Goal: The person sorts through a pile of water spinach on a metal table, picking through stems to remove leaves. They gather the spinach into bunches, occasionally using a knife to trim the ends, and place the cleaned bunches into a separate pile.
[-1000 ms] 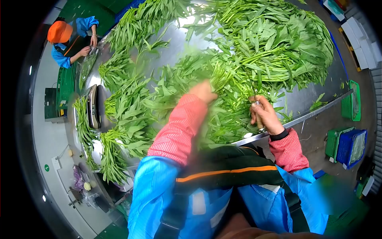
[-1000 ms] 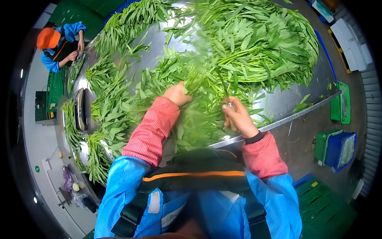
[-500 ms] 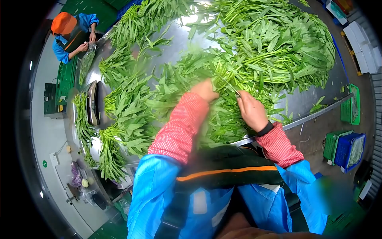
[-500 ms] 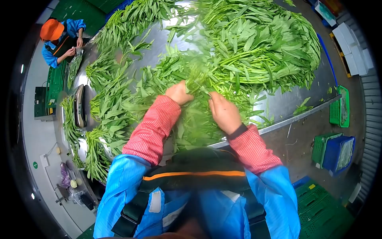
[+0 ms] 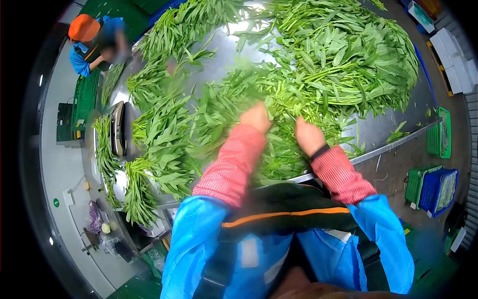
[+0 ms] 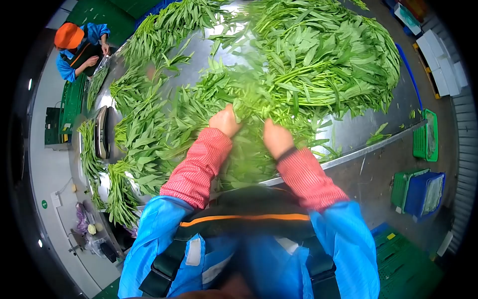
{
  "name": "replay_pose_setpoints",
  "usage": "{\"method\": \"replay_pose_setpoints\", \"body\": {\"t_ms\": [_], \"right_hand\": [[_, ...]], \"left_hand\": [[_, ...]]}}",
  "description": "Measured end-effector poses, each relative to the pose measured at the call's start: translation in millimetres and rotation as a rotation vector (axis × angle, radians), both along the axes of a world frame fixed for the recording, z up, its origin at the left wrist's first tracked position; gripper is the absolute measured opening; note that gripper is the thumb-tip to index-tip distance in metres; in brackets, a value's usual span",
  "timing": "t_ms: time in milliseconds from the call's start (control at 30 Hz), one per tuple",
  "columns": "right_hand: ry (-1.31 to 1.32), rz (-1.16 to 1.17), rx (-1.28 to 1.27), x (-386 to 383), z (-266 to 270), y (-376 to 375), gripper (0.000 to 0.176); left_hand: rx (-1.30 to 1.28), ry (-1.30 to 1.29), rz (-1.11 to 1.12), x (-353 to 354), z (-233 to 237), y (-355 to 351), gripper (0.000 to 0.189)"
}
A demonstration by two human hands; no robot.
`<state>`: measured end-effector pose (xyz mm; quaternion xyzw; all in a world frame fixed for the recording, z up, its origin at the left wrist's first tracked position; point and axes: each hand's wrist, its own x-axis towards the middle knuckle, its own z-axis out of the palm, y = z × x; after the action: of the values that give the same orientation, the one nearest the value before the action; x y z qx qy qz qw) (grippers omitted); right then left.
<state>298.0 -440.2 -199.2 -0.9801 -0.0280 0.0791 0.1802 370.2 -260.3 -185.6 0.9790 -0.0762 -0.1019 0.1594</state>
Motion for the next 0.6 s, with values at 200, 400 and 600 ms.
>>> {"method": "replay_pose_setpoints", "body": {"t_ms": [200, 400, 600], "right_hand": [[-0.085, 0.077, 0.054, -51.2, 26.8, -42.8, 0.018], [-0.171, -0.050, 0.046, -61.1, 39.0, -87.3, 0.036], [-0.457, 0.189, 0.133, -19.7, 104.7, -53.5, 0.071]], "left_hand": [[-0.060, 0.090, 0.012, 1.5, 19.9, 7.1, 0.056], [-0.752, -0.165, -0.004, -9.3, 83.4, 55.8, 0.051], [-1.665, 0.138, 0.206, 6.4, 176.7, 133.0, 0.042]]}}
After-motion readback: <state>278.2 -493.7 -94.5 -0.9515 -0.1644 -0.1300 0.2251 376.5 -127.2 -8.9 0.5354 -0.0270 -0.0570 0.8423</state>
